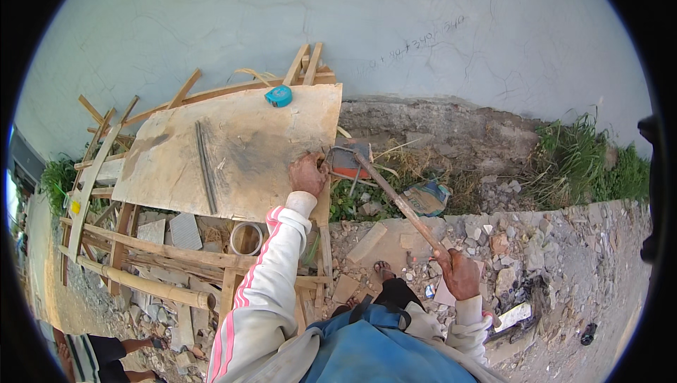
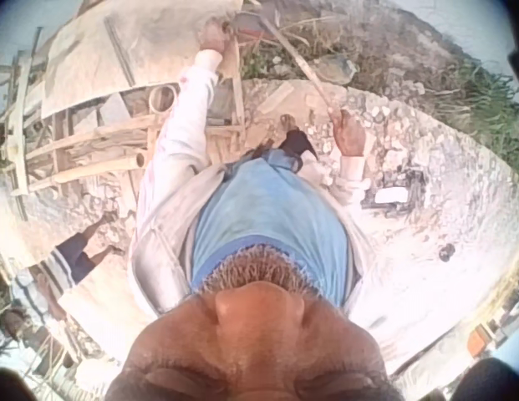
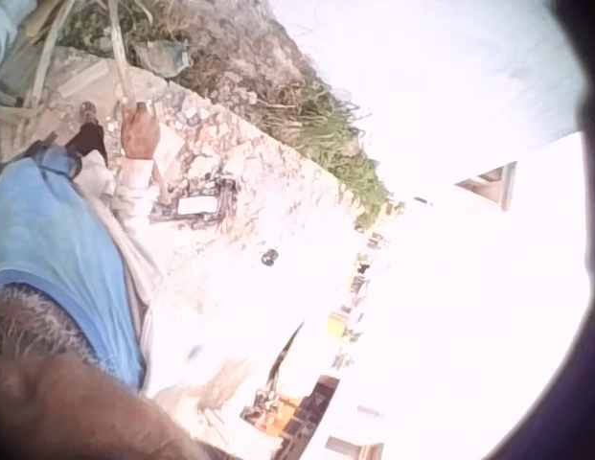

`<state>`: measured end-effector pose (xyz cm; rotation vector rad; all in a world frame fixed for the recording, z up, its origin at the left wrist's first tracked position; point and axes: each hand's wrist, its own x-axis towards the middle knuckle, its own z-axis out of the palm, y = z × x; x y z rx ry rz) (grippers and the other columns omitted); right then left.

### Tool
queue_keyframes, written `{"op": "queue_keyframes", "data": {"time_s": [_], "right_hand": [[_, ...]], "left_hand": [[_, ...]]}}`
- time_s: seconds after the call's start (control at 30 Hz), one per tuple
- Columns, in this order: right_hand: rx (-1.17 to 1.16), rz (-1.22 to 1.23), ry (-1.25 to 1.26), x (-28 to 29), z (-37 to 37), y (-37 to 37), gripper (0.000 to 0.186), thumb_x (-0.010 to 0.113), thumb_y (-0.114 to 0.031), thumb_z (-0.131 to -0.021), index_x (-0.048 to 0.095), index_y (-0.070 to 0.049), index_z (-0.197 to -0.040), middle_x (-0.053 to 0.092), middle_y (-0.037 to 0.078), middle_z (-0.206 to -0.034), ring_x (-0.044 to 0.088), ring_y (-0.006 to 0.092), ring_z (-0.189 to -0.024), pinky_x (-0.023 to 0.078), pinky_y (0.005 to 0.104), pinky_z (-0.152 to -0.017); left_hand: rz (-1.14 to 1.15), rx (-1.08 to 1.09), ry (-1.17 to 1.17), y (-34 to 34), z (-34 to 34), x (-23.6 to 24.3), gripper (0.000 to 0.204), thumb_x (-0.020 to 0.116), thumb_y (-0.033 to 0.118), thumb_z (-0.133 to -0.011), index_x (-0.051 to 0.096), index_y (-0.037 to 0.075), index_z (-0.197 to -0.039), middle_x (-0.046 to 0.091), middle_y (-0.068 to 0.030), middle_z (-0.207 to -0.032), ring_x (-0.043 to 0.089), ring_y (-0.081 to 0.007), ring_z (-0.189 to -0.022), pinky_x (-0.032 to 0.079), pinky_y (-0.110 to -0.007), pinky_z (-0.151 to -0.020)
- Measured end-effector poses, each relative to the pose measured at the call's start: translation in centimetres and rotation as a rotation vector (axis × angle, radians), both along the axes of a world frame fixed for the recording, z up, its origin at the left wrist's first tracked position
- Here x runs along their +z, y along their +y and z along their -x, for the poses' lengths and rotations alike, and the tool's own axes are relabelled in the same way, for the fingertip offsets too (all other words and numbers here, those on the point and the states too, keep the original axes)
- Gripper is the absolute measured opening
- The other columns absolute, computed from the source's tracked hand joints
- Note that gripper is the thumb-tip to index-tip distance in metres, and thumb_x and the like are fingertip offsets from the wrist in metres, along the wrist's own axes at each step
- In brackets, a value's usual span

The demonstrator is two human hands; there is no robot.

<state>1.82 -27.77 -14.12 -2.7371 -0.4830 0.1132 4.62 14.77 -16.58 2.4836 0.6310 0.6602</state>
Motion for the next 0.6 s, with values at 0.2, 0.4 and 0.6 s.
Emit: {"op": "queue_keyframes", "data": {"time_s": [0.2,0.4,0.6], "right_hand": [[-0.092,0.018,-0.049,-0.2,2.8,1.6,0.055,0.055,-0.057,-0.096,0.072,-0.004,-0.095,0.065,0.023,-0.064,0.067,0.0435,-0.065,0.052,0.0535,-0.060],[0.027,-0.091,0.168,-0.9,-1.0,-0.4,0.063,0.063,-0.064,-0.088,0.072,-0.002,-0.085,0.066,0.022,-0.065,0.067,0.0438,-0.067,0.049,0.0529,-0.060],[0.080,-0.580,0.502,-4.5,-5.5,0.7,0.037,0.078,-0.034,-0.088,0.067,0.000,-0.079,0.055,0.000,-0.059,0.045,0.0100,-0.055,0.039,0.0311,-0.051]], "left_hand": [[-0.014,-0.009,-0.012,0.6,-0.3,-0.5,0.023,0.068,0.021,-0.081,0.073,0.007,-0.099,0.071,-0.0179,-0.098,0.068,-0.0371,-0.093,0.053,-0.047,-0.087],[-0.050,0.058,0.127,-0.2,-0.9,1.0,0.025,0.069,0.024,-0.080,0.072,0.006,-0.098,0.071,-0.0202,-0.094,0.069,-0.0383,-0.091,0.054,-0.047,-0.083],[0.083,0.117,0.055,-0.3,-1.1,0.3,0.015,0.070,0.021,-0.081,0.072,0.007,-0.088,0.072,-0.0174,-0.087,0.070,-0.0380,-0.082,0.055,-0.045,-0.077]]}}
